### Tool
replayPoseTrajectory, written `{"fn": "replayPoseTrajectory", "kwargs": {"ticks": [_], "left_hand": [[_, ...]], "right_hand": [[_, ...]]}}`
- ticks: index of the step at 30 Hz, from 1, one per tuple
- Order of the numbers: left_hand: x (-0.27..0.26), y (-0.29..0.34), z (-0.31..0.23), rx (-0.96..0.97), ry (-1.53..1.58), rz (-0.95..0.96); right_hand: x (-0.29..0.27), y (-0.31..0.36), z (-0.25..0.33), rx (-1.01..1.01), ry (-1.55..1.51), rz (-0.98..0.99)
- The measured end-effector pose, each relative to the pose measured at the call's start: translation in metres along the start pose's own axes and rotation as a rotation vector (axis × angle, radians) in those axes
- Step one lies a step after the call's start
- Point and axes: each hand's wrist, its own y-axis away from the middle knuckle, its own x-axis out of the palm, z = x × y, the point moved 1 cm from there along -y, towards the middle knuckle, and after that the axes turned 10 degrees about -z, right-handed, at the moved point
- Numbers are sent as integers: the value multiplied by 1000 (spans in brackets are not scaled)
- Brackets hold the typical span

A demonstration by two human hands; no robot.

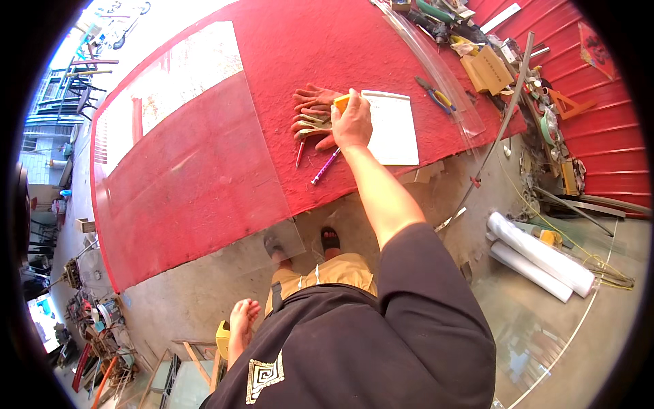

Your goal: The person measures a large pane of glass on a red table with a measuring tape, first measuring horizontally and then vertically, before setting the tape down on a notebook.

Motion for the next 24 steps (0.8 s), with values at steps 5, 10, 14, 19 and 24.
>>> {"fn": "replayPoseTrajectory", "kwargs": {"ticks": [5, 10, 14, 19, 24], "left_hand": [[72, 51, -116, 442, -148, 261], [148, 92, -181, 627, -44, 454], [152, 95, -179, 545, -5, 510], [131, 91, -169, 531, -105, 508], [90, 74, -169, 457, 66, 551]], "right_hand": [[-70, 56, 51, -339, -338, 55], [-140, 150, 107, -469, -478, 807], [-162, 177, 115, -375, -406, 987], [-174, 186, 120, -410, -297, 1078], [-171, 184, 110, -426, 5, 1078]]}}
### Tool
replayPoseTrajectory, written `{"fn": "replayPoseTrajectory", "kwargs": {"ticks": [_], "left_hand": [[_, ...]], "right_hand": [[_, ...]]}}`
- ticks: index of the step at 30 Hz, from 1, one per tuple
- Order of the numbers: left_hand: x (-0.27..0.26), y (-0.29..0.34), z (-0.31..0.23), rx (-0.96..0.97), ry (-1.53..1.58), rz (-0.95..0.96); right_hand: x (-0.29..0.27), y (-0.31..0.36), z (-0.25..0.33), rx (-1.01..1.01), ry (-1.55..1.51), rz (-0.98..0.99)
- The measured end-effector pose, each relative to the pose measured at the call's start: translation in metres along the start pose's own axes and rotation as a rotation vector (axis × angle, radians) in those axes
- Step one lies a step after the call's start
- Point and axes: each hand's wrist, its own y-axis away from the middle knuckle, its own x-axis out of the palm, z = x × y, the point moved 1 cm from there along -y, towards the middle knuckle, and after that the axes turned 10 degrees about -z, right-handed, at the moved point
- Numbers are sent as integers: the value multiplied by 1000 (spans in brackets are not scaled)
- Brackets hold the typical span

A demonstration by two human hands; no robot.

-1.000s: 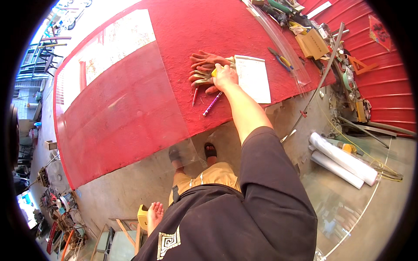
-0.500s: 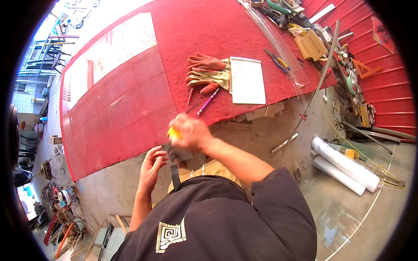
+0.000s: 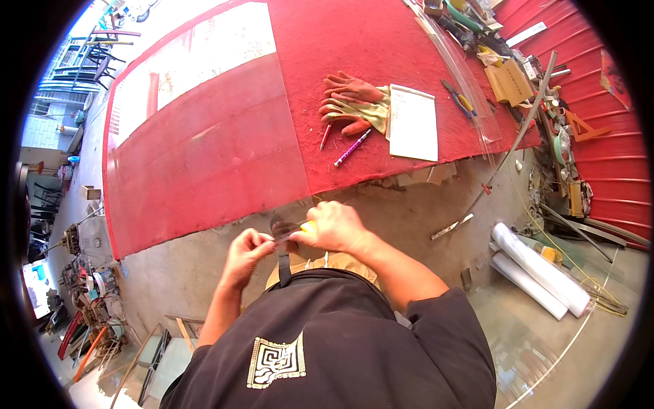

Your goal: The person measures a large pane of glass on a red table with a measuring tape, first measuring horizontally and then vertically, before setting the tape down on a notebook.

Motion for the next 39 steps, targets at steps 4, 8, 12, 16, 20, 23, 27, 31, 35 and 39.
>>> {"fn": "replayPoseTrajectory", "kwargs": {"ticks": [4, 8, 12, 16, 20, 23, 27, 31, 35, 39], "left_hand": [[-155, -1, -13, 91, 33, -260], [-384, 10, -54, 184, 379, -825], [-488, 36, -45, 269, 688, -1157], [-384, -4, 15, 440, 627, -906], [-231, -49, 44, 83, 464, -753], [-193, -57, 50, -33, 533, -748], [-240, -68, 55, -94, 479, -932], [-292, -81, 63, -128, 383, -1131], [-301, -82, 66, -116, 322, -1176], [-297, -82, 68, -69, 309, -1168]], "right_hand": [[-17, 8, -76, 342, 106, 88], [-54, 38, -179, 555, -44, 97], [-66, 65, -226, 272, 131, 44], [-32, 47, -195, 180, -45, -118], [22, -4, -123, 136, -7, -245], [49, -29, -75, 139, 27, -177], [51, -47, -58, 190, 75, -157], [43, -59, -64, 265, 93, -146], [51, -67, -53, 227, 111, -187], [54, -69, -39, 222, 133, -209]]}}
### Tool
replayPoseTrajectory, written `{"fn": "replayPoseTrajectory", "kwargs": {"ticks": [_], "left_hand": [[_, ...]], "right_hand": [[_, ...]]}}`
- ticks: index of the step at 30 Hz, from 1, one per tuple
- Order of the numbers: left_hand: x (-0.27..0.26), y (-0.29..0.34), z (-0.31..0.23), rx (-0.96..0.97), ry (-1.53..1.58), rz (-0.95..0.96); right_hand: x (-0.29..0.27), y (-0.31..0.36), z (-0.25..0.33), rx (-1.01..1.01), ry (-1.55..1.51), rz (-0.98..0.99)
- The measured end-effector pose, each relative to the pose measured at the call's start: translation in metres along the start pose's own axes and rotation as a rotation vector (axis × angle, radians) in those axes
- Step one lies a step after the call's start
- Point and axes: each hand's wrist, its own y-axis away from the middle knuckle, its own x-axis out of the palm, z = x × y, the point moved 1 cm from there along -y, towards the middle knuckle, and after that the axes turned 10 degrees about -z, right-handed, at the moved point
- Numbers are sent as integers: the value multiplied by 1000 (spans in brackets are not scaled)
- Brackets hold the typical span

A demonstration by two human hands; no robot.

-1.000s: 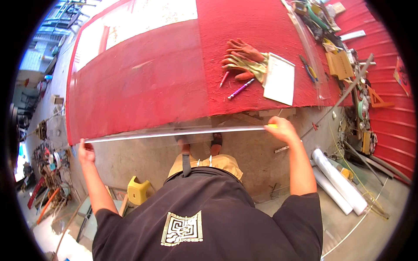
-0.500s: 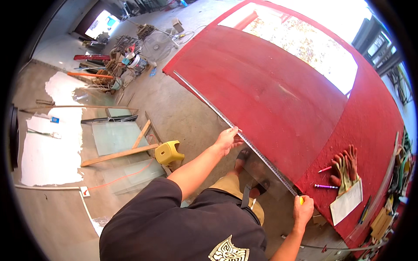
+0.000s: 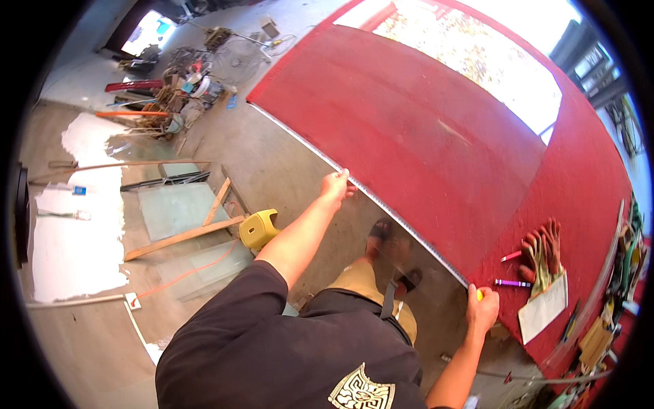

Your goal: The person measures a large pane of glass on a red table with a measuring tape, first measuring horizontally and then vertically, before setting the tape down on a notebook.

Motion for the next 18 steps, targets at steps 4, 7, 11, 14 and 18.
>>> {"fn": "replayPoseTrajectory", "kwargs": {"ticks": [4, 7, 11, 14, 18], "left_hand": [[-1, -4, 6, 0, -91, 79], [-1, -5, 8, -28, -251, 81], [-5, -1, 1, -14, -476, 95], [-4, 2, -1, -6, -530, 102], [-2, 3, 1, 11, -517, 80]], "right_hand": [[-10, 3, -5, 11, -8, 40], [-10, 6, -20, 144, 84, 68], [-1, 7, -30, 212, 96, 66], [3, 7, -36, 266, 97, 107], [2, 7, -39, 304, 91, 140]]}}
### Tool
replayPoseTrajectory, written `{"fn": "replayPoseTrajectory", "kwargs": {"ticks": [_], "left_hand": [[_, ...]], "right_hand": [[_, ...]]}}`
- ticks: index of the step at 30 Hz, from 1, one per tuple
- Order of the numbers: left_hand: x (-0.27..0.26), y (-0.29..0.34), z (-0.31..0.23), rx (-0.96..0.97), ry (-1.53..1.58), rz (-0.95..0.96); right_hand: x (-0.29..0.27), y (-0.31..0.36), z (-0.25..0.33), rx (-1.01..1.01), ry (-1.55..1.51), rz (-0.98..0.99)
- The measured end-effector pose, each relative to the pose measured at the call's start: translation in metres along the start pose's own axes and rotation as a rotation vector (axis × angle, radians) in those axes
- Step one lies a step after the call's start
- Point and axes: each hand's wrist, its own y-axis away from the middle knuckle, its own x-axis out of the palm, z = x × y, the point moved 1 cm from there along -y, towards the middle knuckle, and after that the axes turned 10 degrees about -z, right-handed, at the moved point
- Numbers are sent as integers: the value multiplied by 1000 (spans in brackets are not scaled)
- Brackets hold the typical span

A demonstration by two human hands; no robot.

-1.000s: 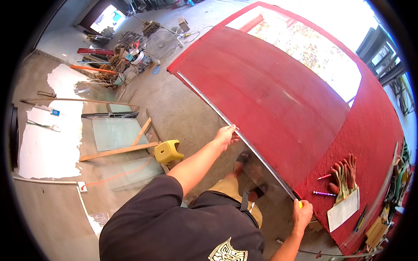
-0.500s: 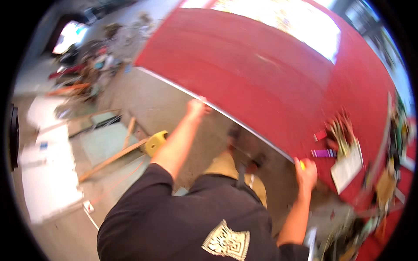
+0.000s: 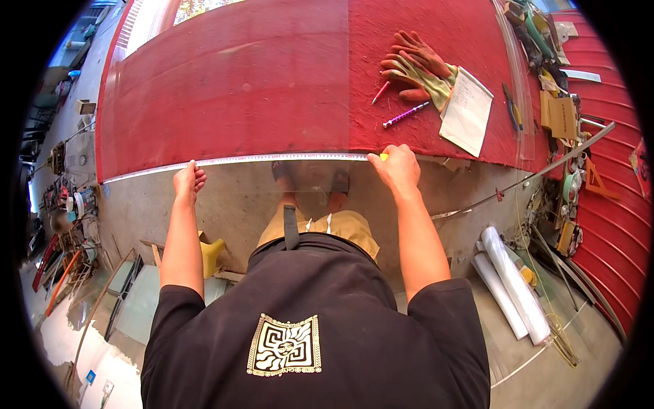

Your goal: The person measures a large pane of glass on a red table with a measuring tape, first measuring horizontally and then vertically, before setting the tape down on a notebook.

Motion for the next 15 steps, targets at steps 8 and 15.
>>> {"fn": "replayPoseTrajectory", "kwargs": {"ticks": [8, 15], "left_hand": [[-1, 4, -3, 3, -12, 5], [-2, 5, -5, -9, -28, 2]], "right_hand": [[0, -5, -2, 39, -1, 57], [-1, -13, -5, 15, 12, 103]]}}
